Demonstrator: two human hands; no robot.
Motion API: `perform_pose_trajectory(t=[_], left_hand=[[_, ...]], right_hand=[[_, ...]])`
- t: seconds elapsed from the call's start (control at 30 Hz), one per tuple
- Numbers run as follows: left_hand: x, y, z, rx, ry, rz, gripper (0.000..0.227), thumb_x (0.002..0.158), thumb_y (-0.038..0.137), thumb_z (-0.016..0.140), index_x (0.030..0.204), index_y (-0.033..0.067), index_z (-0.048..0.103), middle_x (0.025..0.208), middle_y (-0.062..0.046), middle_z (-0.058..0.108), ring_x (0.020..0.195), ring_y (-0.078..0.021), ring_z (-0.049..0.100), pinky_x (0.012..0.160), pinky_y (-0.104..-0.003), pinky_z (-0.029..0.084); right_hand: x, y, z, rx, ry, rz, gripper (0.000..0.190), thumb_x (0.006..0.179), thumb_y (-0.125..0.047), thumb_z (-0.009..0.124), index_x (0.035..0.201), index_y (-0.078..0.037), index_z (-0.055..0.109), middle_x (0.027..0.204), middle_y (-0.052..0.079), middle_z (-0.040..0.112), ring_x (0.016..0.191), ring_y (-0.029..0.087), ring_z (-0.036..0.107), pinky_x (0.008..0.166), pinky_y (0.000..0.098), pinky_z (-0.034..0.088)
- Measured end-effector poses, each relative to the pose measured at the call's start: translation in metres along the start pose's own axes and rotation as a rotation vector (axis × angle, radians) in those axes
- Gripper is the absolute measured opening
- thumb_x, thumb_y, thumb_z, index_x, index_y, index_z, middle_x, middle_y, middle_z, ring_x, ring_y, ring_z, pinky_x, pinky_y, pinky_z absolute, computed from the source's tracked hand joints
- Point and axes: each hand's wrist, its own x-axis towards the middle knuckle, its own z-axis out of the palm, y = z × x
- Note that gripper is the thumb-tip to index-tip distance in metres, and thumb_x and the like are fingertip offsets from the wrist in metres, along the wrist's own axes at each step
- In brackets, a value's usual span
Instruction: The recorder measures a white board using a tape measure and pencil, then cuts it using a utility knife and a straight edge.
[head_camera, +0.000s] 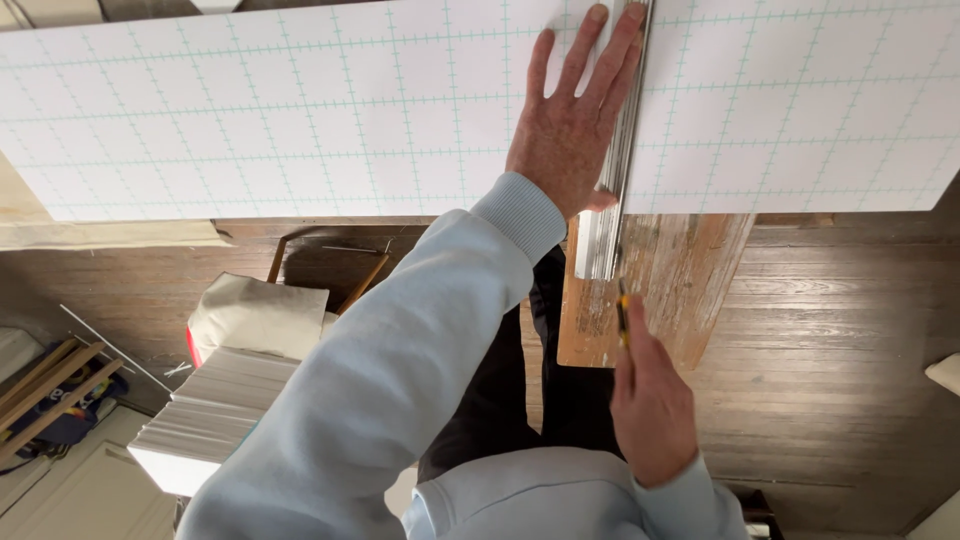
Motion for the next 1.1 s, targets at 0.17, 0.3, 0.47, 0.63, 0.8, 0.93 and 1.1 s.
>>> perform_pose_trajectory(t=[0.17,0.3,0.47,0.63,0.8,0.93,1.1], left_hand=[[-0.001,-0.002,-0.006,-0.021,-0.011,0.023,0.163,0.05,0.092,0.076,0.171,0.0064,0.009,0.174,-0.016,-0.006,0.162,-0.0391,-0.001,0.131,-0.064,0.007],[-0.001,-0.005,-0.01,-0.028,-0.001,0.0,0.158,0.054,0.087,0.079,0.171,0.0061,0.01,0.174,-0.016,-0.005,0.161,-0.0386,-0.001,0.13,-0.064,0.007],[-0.003,-0.001,-0.01,-0.048,-0.043,0.024,0.156,0.053,0.086,0.08,0.17,0.0085,0.01,0.173,-0.015,-0.005,0.16,-0.0378,-0.002,0.129,-0.064,0.007],[-0.004,-0.004,-0.01,-0.034,-0.001,0.001,0.157,0.053,0.085,0.082,0.172,0.007,0.014,0.174,-0.015,-0.004,0.161,-0.0388,-0.002,0.13,-0.064,0.006],[-0.002,-0.002,-0.004,-0.032,0.014,0.006,0.159,0.05,0.084,0.083,0.171,0.0084,0.015,0.174,-0.015,-0.004,0.161,-0.0384,-0.002,0.13,-0.065,0.006],[0.0,-0.002,0.002,-0.01,0.016,-0.003,0.162,0.047,0.085,0.084,0.172,0.0093,0.015,0.174,-0.015,-0.003,0.161,-0.0386,-0.001,0.13,-0.065,0.007],[0.0,0.0,0.009,-0.017,0.056,-0.003,0.16,0.049,0.084,0.084,0.172,0.0101,0.014,0.174,-0.015,-0.004,0.161,-0.039,-0.001,0.131,-0.066,0.008]], right_hand=[[0.034,-0.016,-0.038,0.061,0.073,0.073,0.059,0.102,-0.004,0.059,0.158,-0.01,0.043,0.11,0.02,0.072,0.087,0.029,0.076,0.069,0.038,0.062],[0.13,-0.022,-0.046,-0.068,0.152,-0.12,0.057,0.11,-0.003,0.059,0.163,-0.005,0.038,0.097,0.02,0.07,0.077,0.029,0.071,0.067,0.042,0.058],[0.198,0.001,-0.027,-0.109,0.184,-0.275,0.054,0.117,-0.002,0.058,0.163,-0.001,0.031,0.106,0.02,0.071,0.084,0.028,0.074,0.071,0.039,0.062],[0.203,-0.013,-0.025,-0.194,0.181,-0.316,0.059,0.114,-0.003,0.058,0.167,-0.001,0.032,0.105,0.02,0.073,0.086,0.029,0.076,0.075,0.0395,0.064],[0.196,-0.026,-0.03,-0.205,0.088,-0.188,0.056,0.113,-0.006,0.058,0.163,0.0,0.032,0.093,0.019,0.071,0.079,0.03,0.075,0.068,0.0404,0.063],[0.183,-0.014,-0.022,-0.191,0.125,-0.269,0.057,0.113,-0.003,0.059,0.163,0.002,0.032,0.097,0.019,0.072,0.081,0.029,0.075,0.07,0.0382,0.064],[0.165,-0.016,-0.018,-0.196,0.123,-0.256,0.058,0.112,-0.003,0.058,0.163,0.003,0.031,0.092,0.017,0.071,0.077,0.027,0.073,0.068,0.0381,0.064]])
